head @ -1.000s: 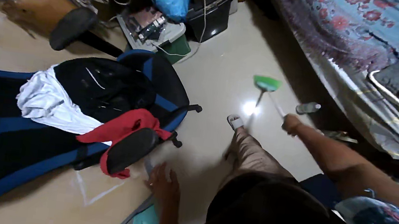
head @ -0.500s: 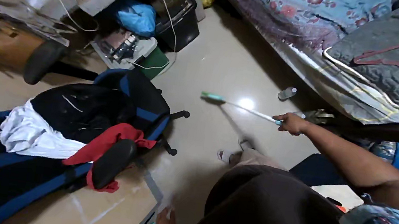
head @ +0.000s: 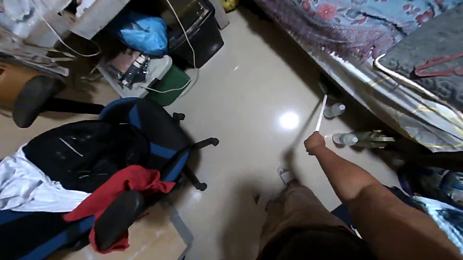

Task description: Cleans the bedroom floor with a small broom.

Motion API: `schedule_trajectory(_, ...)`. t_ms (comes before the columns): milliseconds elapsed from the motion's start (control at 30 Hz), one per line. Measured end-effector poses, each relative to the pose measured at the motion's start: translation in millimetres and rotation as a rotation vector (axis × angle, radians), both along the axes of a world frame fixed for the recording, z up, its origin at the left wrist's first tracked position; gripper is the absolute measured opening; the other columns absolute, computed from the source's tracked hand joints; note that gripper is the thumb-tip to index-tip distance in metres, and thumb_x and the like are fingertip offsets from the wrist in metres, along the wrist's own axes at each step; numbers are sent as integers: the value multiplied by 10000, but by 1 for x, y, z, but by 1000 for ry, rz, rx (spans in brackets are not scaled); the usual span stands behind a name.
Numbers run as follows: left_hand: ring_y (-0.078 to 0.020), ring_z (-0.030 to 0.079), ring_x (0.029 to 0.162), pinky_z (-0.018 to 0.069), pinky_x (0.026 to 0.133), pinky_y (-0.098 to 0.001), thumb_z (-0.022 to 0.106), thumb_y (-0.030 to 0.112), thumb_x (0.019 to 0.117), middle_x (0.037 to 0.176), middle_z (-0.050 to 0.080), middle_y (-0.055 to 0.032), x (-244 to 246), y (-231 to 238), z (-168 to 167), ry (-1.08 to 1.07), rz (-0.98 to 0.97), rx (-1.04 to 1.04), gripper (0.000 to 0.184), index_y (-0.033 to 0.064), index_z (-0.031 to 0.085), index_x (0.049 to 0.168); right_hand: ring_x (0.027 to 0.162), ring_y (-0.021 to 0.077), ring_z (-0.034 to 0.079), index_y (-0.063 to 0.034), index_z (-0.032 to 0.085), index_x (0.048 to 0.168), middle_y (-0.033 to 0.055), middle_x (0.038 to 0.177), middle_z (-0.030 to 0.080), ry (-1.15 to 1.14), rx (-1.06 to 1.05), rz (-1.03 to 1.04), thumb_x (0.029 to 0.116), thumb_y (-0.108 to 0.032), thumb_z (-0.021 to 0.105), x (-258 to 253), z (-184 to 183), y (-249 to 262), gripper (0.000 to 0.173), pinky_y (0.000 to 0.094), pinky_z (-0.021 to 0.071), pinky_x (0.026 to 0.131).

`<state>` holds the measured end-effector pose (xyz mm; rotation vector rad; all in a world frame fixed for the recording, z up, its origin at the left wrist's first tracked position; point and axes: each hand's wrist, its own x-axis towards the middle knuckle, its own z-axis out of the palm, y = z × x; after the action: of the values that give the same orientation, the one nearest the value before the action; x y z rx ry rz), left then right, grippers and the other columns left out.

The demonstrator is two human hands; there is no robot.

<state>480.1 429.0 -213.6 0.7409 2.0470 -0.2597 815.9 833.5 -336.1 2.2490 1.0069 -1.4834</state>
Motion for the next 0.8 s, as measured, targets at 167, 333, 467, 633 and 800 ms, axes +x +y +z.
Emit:
schedule_trajectory(167, -405, 609, 1251, 426, 1104, -590, 559, 230, 1064, 1282, 663, -259, -20, -39, -17, -26, 53, -74, 399, -38, 609, 1354, 1131, 376, 670, 94, 275, 1501, 291, 1321, 575, 97, -107, 293, 962, -109, 633, -19, 41, -86, 679, 494, 557, 941)
schedule_trajectory(333, -414, 601, 1256, 434, 1113, -550, 559, 192, 1064, 1299, 640, -290, -59, -69, -31, -25, 98, 20, 385, -80, 600, 1333, 1228, 471, 596, 112, 428, 1423, 334, 1315, 577, 250, -139, 611, 932, -123, 706, -16, 81, -170, 611, 615, 487, 1005)
schedule_trajectory(467, -425, 617, 1214, 448, 1080, -574, 565, 198, 1065, 1262, 651, -297, -89, -89, -42, -16, 149, 117, 369, -79, 618, 1303, 741, 255, 612, 15, 596, 1316, 181, 958, 640, 367, -111, 430, 1013, -149, 604, -2, 99, -200, 345, 442, 524, 701)
schedule_trajectory(633, -430, 583, 1275, 417, 1112, -576, 549, 194, 1073, 1314, 632, -293, -121, -114, -42, -46, 121, 120, 373, -66, 608, 1335, 601, 157, 504, -126, 508, 1507, 137, 952, 656, 288, -78, 252, 1028, -149, 627, 52, 158, -227, 494, 349, 460, 574)
schedule_trajectory(800, -432, 576, 1281, 414, 1121, -564, 539, 190, 1077, 1330, 616, -305, -145, -167, -46, -43, 158, 75, 380, -83, 596, 1334, 863, 382, 663, -9, 561, 1398, 279, 1097, 648, 34, 41, 347, 986, -58, 623, 70, 149, -256, 419, 541, 542, 788)
